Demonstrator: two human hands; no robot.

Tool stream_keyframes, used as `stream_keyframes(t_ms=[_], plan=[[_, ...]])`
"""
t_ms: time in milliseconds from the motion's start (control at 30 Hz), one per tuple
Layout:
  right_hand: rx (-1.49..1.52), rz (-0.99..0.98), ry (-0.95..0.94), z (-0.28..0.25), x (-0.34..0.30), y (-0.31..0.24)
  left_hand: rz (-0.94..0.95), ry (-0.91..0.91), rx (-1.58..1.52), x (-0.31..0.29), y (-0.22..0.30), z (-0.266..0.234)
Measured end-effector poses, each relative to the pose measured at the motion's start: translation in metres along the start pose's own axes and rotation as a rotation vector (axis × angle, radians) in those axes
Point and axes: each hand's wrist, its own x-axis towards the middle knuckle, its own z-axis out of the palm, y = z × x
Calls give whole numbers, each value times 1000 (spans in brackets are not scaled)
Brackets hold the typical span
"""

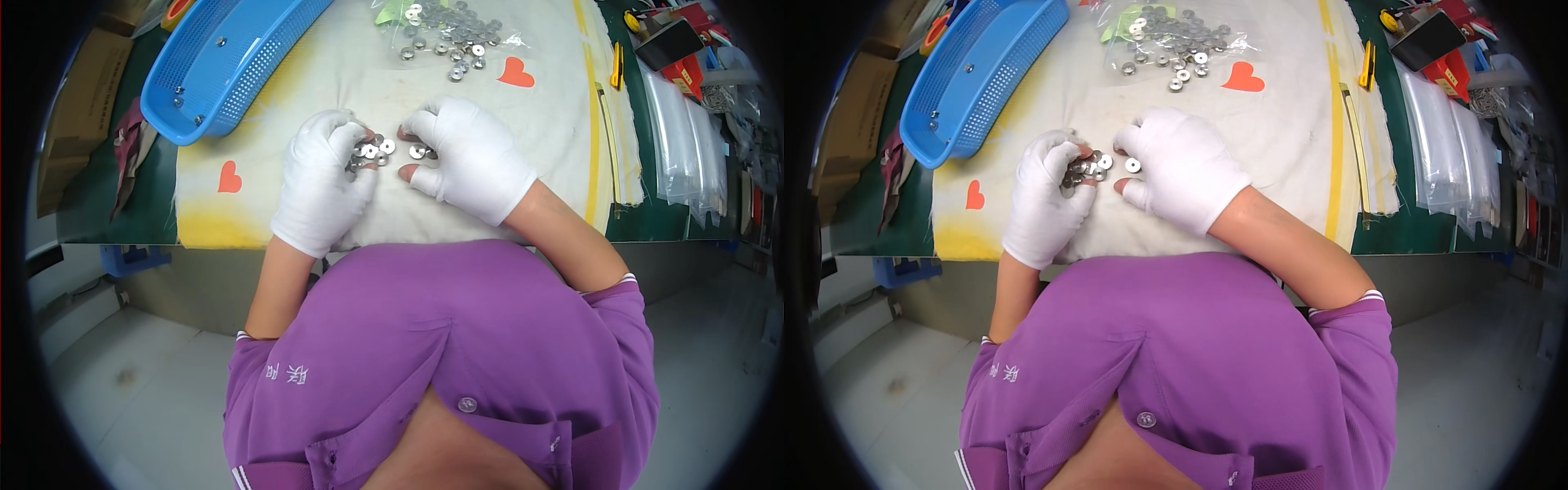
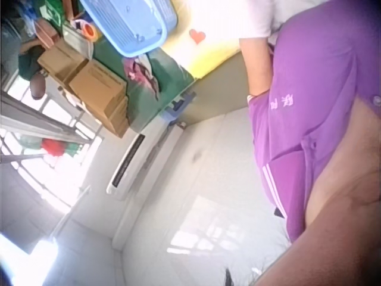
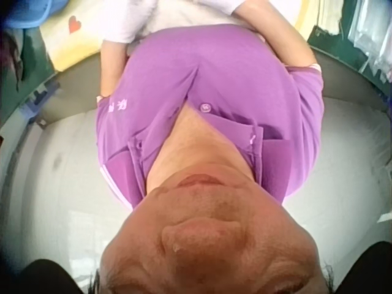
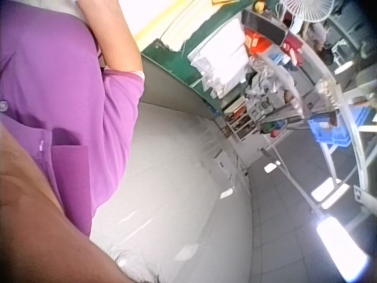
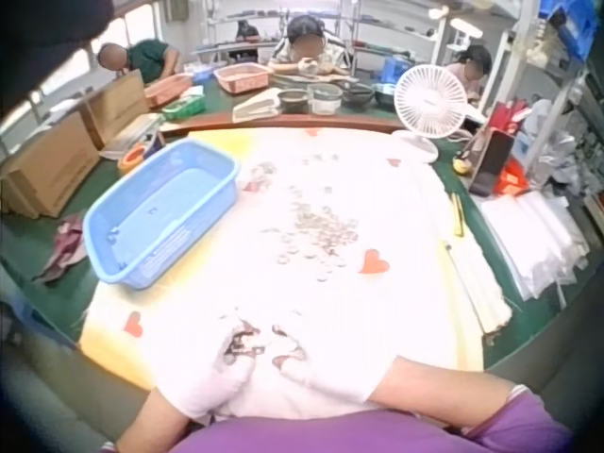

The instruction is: Placing metal rings in a row onto a metal jig or bar for assembly.

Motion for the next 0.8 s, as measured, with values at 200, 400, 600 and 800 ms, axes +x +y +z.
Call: stream_keyframes(t_ms=[200, 400, 600, 800], plan=[[20, -34, 33, 15, 11, 0, 67, 55, -90, 5, 1, 4], [-63, -1, -1, 10, 10, -6, 27, -24, -35, -2, -8, 3], [-4, 10, -24, 5, 11, -8, 26, 126, -25, -6, -14, -5], [62, -47, -55, 6, 22, -12, -52, 66, -28, -15, -21, -15]])
